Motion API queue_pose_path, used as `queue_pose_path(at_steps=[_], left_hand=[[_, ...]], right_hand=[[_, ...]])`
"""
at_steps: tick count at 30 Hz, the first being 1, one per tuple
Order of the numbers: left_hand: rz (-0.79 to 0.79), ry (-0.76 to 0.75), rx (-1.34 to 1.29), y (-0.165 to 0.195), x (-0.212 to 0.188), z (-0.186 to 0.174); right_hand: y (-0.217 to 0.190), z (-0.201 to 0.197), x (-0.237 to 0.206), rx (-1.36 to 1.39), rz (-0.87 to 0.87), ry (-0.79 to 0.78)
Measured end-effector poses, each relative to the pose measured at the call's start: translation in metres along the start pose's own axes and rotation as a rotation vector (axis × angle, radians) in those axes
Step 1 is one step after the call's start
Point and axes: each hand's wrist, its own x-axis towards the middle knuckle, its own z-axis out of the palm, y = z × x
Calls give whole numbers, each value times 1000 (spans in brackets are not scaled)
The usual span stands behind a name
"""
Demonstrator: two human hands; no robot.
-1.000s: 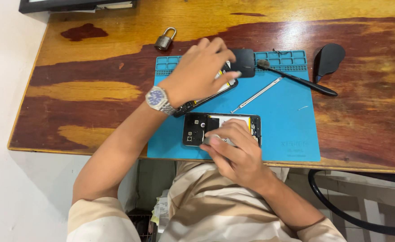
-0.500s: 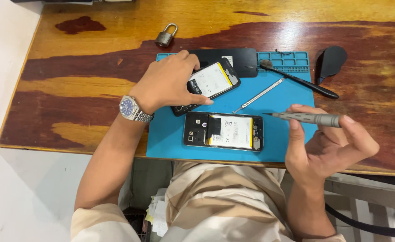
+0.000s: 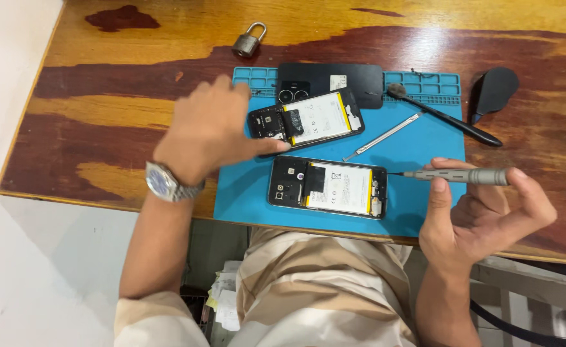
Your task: The person uses a precision screwdriver to remove and install screws on two disassembled smartphones placed on a blue anti-static mat. They alternate between the two devices, unscrewing components and placing screws into a compartmentalized tray, then reinserting screws into the phones.
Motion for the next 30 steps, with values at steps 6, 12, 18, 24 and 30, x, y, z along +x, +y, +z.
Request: queue_pose_path(at_steps=[6, 12, 18, 24, 30], left_hand=[[179, 264, -165, -6, -8, 31], [317, 384, -148, -15, -9, 41], [400, 317, -200, -17, -7, 39], [515, 168, -576, -27, 17, 27], [524, 199, -1175, -31, 66, 13]], right_hand=[[6, 3, -5, 15, -14, -26], [9, 1, -6, 27, -9, -35], [7, 0, -5, -18, -27, -47], [6, -1, -6, 5, 23, -24], [6, -1, -3, 66, 66, 7]])
